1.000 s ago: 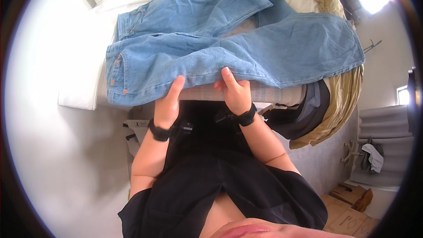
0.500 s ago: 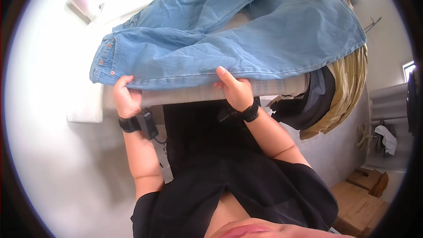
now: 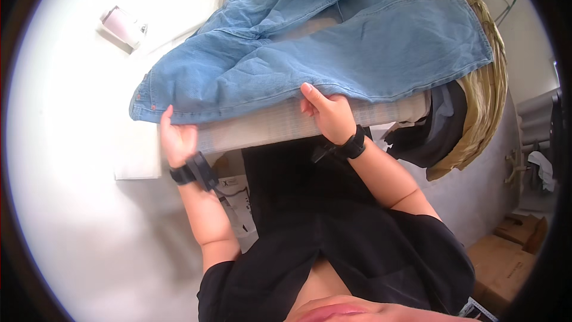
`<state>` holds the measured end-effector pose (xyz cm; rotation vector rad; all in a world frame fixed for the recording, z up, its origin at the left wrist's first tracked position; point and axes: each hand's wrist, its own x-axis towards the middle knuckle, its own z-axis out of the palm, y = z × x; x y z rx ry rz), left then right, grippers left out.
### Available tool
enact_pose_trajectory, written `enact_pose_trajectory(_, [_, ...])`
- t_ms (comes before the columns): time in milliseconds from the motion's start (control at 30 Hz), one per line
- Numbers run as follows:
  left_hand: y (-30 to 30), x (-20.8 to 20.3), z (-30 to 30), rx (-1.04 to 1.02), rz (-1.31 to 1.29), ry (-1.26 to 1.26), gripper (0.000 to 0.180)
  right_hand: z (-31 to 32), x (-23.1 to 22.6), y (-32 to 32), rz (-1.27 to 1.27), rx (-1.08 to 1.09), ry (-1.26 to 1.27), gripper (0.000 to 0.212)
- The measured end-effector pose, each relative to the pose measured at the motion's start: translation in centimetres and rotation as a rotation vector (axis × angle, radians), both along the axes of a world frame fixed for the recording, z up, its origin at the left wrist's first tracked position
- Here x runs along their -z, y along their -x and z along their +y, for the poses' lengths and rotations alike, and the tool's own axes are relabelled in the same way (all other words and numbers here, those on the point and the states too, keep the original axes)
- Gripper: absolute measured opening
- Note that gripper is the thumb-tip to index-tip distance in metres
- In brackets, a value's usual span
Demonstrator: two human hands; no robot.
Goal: The person unzips a pair of jeans, turns the waistband over to inspect the inside, and then turns the jeans back over to pull the fabric along the leg seams.
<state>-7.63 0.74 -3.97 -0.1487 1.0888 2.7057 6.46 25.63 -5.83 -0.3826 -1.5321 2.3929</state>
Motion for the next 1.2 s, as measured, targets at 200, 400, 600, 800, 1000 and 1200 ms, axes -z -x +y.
enact_pose_trajectory(200, [-5.8, 1.5, 4.7, 0.442, -0.012, -0.125, 0.040, 0.1, 0.0, 0.1, 0.032, 0.020, 0.090, 0.020])
enact_pose_trajectory(400, [-7.4, 1.3, 9.7, 0.508, 0.130, 0.003, 0.040, -0.4, 0.6, 0.0, 0.084, 0.039, 0.015, 0.024])
enact_pose_trajectory(600, [-6.5, 3.6, 10.1, 0.278, 0.387, 0.445, 0.031, -0.6, -0.2, -0.7, -0.052, 0.076, 0.066, 0.018])
enact_pose_trajectory(800, [-6.9, 2.1, 10.3, 0.391, 0.350, 0.310, 0.026, -0.7, -0.9, -0.2, 0.120, -0.053, -0.187, 0.024])
enact_pose_trajectory(1000, [-7.0, 1.9, 9.5, 0.476, 0.351, 0.264, 0.025, -0.9, -0.3, 0.0, 0.004, -0.100, -0.234, 0.018])
enact_pose_trajectory(1200, [-7.2, 2.4, 9.5, 0.452, 0.359, 0.346, 0.026, -0.9, -0.9, -0.5, -0.034, -0.126, -0.227, 0.018])
